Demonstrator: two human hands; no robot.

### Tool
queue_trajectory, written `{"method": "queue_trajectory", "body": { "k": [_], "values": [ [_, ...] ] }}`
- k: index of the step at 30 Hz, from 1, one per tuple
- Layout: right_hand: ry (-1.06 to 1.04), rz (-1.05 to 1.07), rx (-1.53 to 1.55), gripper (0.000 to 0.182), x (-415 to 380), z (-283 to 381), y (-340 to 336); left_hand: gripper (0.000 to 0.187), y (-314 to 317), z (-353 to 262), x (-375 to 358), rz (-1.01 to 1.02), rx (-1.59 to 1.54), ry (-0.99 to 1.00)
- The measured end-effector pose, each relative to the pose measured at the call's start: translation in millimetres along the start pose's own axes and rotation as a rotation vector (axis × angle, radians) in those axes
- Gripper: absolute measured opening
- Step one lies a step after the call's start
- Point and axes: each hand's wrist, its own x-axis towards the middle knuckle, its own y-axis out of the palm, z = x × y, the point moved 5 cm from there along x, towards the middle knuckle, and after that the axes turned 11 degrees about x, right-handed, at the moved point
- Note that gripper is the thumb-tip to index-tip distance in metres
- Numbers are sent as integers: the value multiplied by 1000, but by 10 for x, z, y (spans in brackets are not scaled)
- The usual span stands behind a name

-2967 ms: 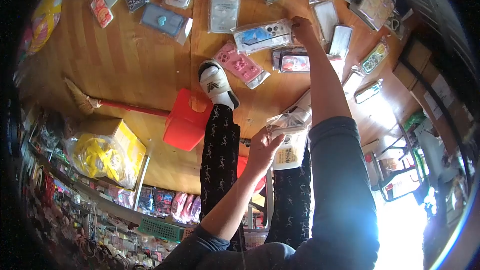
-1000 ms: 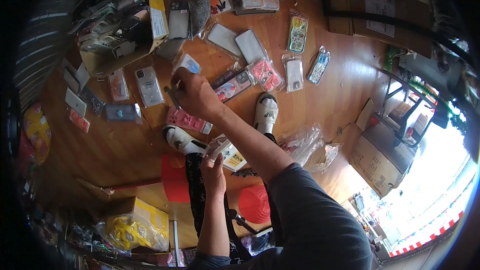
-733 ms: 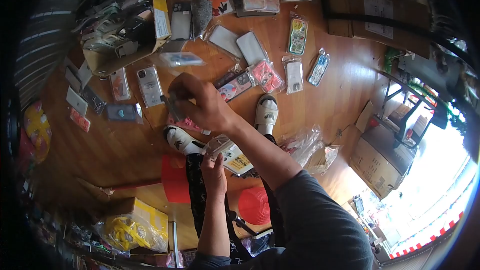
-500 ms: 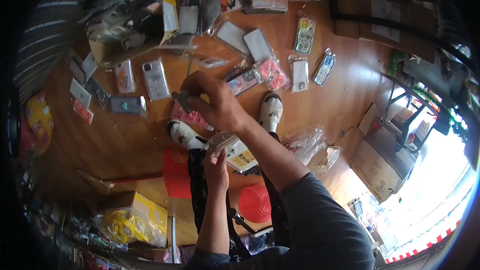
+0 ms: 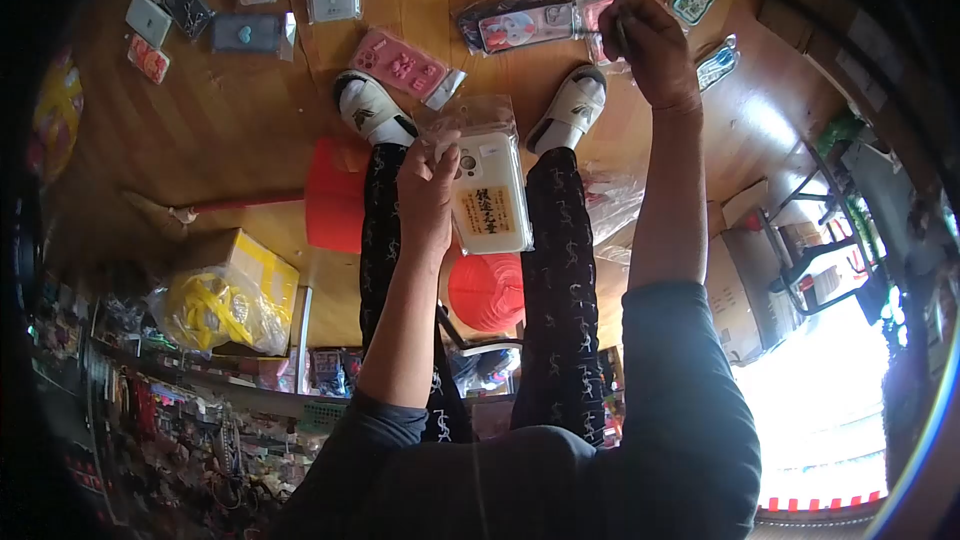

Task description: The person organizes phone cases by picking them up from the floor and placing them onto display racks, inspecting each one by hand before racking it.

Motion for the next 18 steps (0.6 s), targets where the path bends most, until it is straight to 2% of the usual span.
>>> {"method": "queue_trajectory", "body": {
  "k": [3,5,7,9,13,18],
  "values": [
    [68,5,-52,15,48,-116,-148,21,37,-30,-10,17,33,24],
    [173,61,121,16,69,-232,-198,20,59,-29,-35,15,15,-14],
    [181,78,199,18,100,-313,-209,20,71,-6,-29,14,-2,-43],
    [283,294,329,19,103,-398,-134,19,91,33,-30,48,-16,-91],
    [276,405,487,20,137,-440,-49,19,136,16,-51,73,-13,-128],
    [255,442,620,20,166,-523,-27,19,169,83,-53,104,54,-176]
  ]
}}
